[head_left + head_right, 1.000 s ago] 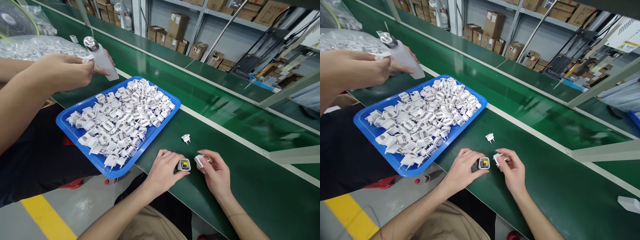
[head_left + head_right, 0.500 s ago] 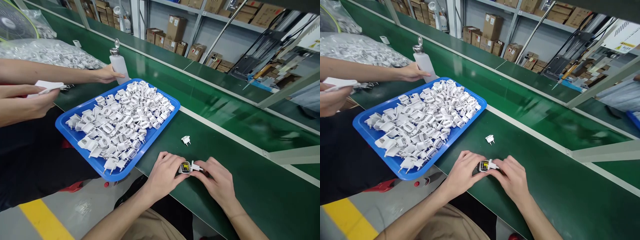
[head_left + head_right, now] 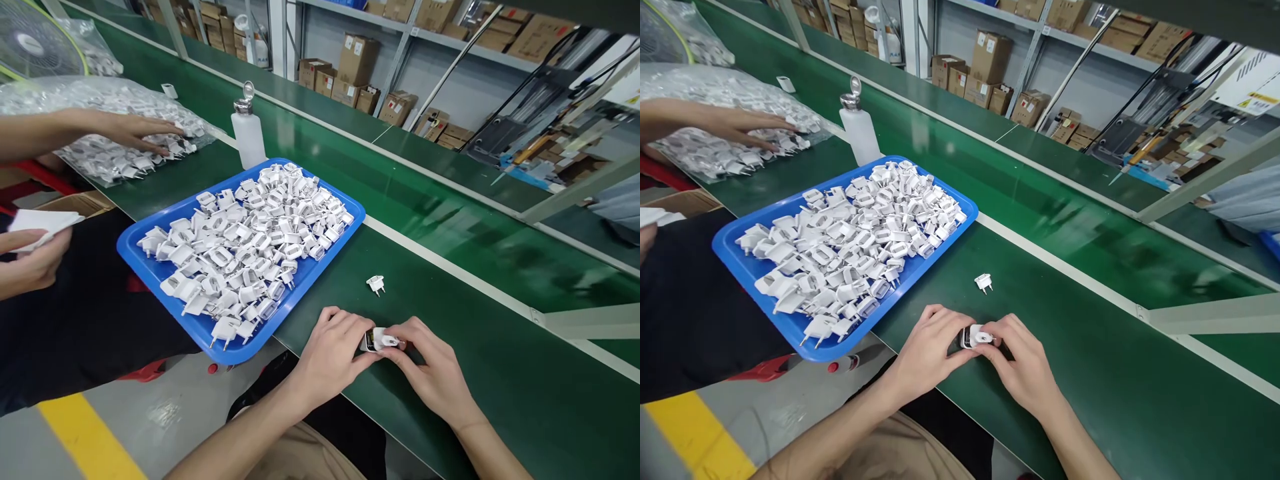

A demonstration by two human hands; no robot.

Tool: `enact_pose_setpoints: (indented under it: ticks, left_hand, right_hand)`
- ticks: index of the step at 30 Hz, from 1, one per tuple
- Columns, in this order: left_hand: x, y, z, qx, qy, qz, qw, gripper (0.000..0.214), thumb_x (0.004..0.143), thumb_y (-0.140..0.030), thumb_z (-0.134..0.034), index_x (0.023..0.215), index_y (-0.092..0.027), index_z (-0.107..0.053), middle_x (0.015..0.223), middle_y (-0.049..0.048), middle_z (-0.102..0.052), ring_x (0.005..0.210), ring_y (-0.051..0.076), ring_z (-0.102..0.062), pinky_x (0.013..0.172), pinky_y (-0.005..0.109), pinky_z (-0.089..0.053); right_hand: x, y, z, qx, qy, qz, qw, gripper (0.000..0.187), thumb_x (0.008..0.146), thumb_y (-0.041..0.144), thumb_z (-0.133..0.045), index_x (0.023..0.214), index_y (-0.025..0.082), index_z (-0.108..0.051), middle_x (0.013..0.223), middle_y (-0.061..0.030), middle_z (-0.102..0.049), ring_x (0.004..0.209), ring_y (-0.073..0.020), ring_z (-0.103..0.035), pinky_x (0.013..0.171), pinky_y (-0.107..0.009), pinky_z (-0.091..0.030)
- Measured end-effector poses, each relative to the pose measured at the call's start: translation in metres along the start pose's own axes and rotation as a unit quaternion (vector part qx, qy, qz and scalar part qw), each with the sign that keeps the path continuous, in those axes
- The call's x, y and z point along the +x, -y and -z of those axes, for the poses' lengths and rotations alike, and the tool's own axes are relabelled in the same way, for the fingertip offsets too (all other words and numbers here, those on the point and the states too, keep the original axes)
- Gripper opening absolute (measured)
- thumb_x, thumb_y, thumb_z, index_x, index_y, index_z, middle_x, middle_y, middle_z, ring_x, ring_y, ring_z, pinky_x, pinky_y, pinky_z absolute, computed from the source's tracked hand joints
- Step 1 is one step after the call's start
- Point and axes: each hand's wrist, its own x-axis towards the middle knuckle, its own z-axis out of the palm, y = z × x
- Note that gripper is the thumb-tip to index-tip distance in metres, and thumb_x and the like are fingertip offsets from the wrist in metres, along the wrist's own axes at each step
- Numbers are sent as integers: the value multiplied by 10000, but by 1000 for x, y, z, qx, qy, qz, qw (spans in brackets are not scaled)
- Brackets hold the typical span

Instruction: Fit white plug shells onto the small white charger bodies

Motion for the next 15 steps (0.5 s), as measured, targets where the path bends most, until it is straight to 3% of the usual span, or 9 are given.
enact_pose_setpoints:
  ticks: [3,15]
  left_hand:
    - [0,-1,0,5,-4,-1,1000,187,984,-407,-613,1073,-242,-604,1040,-11,-706,953,187,-633,925,394,-390]
    - [1,-1,0,8,4,-7,1000,160,1000,-373,-591,1075,-232,-599,1038,-6,-712,955,181,-642,925,388,-386]
  right_hand:
    - [1,2,0,-6,20,-6,1000,89,985,270,-582,971,243,-666,850,-50,-665,720,-178,-609,651,-317,-527]
    - [6,4,-7,11,6,-4,1000,57,971,240,-608,957,235,-663,814,-40,-666,723,-178,-586,645,-325,-505]
